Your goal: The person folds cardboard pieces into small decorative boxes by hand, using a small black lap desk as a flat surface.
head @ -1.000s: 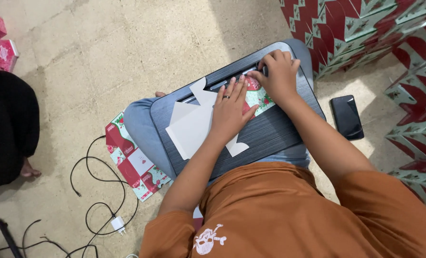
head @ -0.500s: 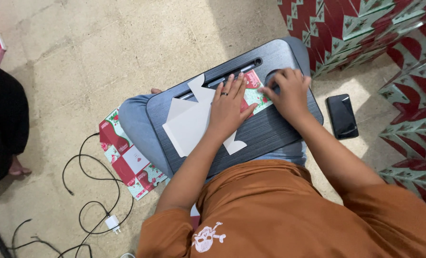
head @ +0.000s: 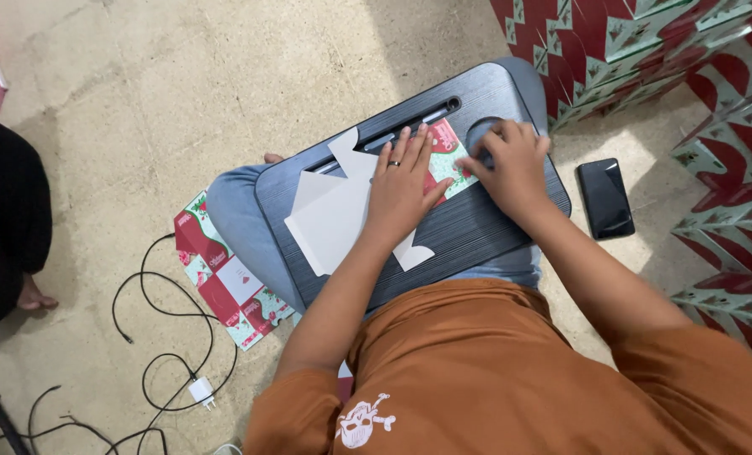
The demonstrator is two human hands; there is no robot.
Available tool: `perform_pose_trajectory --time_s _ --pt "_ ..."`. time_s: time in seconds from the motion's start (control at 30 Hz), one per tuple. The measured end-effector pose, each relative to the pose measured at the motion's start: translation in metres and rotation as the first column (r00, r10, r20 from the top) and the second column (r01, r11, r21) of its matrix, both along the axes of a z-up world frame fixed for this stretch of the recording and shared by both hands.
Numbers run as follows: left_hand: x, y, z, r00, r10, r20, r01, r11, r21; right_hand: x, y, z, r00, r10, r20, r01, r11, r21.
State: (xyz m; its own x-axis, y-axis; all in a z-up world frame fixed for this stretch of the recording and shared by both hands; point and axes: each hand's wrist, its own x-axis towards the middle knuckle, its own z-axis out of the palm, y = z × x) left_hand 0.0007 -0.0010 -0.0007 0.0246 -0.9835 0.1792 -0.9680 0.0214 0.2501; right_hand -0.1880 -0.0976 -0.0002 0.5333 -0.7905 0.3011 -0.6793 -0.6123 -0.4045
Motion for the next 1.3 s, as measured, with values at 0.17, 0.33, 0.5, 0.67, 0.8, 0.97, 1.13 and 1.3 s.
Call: perform_pose_trajectory --time_s 0.17,0.33,0.5,0.67,0.8,0.97,1.13,1.3 --pt "0.001 -0.002 -0.002 1.000 -0.003 0.002 0.003 1.000 0.012 -0.004 -0.004 -0.004 0.999 0.009 0.039 -0.010 1.000 0.002" --pt "0.001 -0.001 0.001 1.000 0.014 0.023 -0.014 1.000 0.008 0.035 -0.043 -0.023 0.998 -0.002 0.056 0.008 0.993 -0.115" --pt "0.000 0.001 0.012 0.993 0.004 0.119 0.001 0.999 -0.045 0.050 -0.043 -0.002 1.000 0.000 0.031 0.003 0.996 -0.088" --pt "-0.001 -0.001 0.004 1.000 0.022 -0.011 -0.022 0.999 -0.025 0.005 -0.002 0.003 0.999 0.007 -0.046 -0.009 0.999 -0.044" --pt "-0.003 -0.001 0.006 1.000 0.001 -0.027 -0.001 1.000 0.016 -0.010 0.002 0.002 1.000 0.009 -0.018 -0.009 1.000 -0.007" --pt "-0.001 -0.003 0.002 0.999 -0.001 -0.036 0.001 1.000 0.001 0.035 -0.040 -0.007 0.999 -0.005 0.040 0.009 0.996 -0.090" --pt "0.002 -0.005 0.000 0.999 0.005 -0.039 -0.009 0.994 -0.113 0.050 -0.043 -0.002 1.000 0.011 -0.029 -0.014 0.997 -0.073" --pt "0.006 -0.001 0.003 0.982 -0.034 -0.184 0.007 0.989 -0.148 0.021 0.024 0.044 0.985 0.049 -0.163 -0.007 0.969 0.245"
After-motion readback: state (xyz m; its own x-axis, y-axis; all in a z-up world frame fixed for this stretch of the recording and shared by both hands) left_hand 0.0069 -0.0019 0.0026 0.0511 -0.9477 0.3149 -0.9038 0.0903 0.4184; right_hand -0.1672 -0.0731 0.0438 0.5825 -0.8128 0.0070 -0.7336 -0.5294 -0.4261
